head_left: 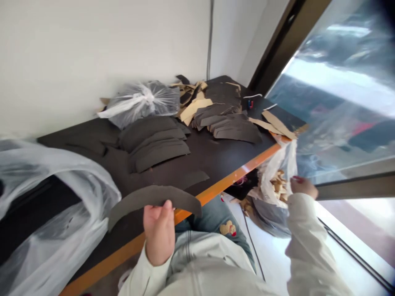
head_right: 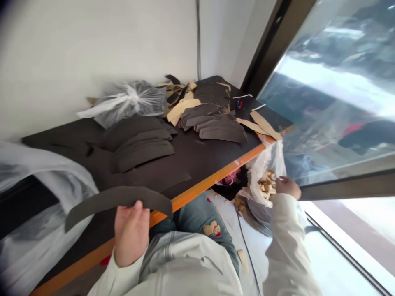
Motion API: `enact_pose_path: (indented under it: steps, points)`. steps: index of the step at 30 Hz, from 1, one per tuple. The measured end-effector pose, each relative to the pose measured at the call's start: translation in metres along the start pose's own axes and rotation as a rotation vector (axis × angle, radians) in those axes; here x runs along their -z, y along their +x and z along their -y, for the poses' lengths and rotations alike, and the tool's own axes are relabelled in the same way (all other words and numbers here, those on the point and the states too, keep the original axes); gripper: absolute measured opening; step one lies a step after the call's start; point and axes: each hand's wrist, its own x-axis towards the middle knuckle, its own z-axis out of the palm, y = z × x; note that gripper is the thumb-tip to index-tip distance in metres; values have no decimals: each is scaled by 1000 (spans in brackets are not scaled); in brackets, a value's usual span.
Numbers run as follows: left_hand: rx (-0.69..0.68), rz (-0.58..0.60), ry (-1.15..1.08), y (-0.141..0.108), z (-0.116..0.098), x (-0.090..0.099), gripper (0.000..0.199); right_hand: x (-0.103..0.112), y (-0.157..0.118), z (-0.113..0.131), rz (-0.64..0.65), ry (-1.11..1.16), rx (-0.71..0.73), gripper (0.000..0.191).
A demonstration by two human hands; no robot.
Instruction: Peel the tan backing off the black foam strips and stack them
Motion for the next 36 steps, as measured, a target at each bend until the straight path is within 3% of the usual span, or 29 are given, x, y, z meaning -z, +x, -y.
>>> enact_pose_path:
  steps: [3,4,6,7,8,10,12,15,18,24,28,36]
  points:
    - [53,-39,-35,-3,2,-7,32,-10,-29,52,-34,144,-42,22]
    - [65,-34,-53,-4,4,-8,32,-12,-47,79,72,343,-33,20]
    - [70,7,-94,-7,9,-10,33,-15,-90,140,438,703,83,28]
    - [62,38,-106,-9,12,-9,33,-16,-112,169,655,791,157,31]
    - [49,70,-110,-11,15,-8,32,-17,-132,192,787,831,219,33]
    - [8,132,-70,-15,18,-3,29,-19,-160,221,926,866,249,28]
    - [-78,130,58,-16,17,8,27,-23,-170,227,957,875,235,25]
    - [-255,-48,306,-14,5,29,31,-28,-160,214,1008,778,284,22]
    - [-306,-152,372,-6,-10,46,30,-33,-142,205,1046,651,380,17]
    - [-263,-50,480,10,-17,48,29,-56,-116,217,1008,604,419,21]
    - [-334,-59,633,19,-12,42,42,-73,-102,223,1102,608,444,25]
    - [-168,-39,624,33,-10,41,33,-91,-86,221,1153,522,391,33]
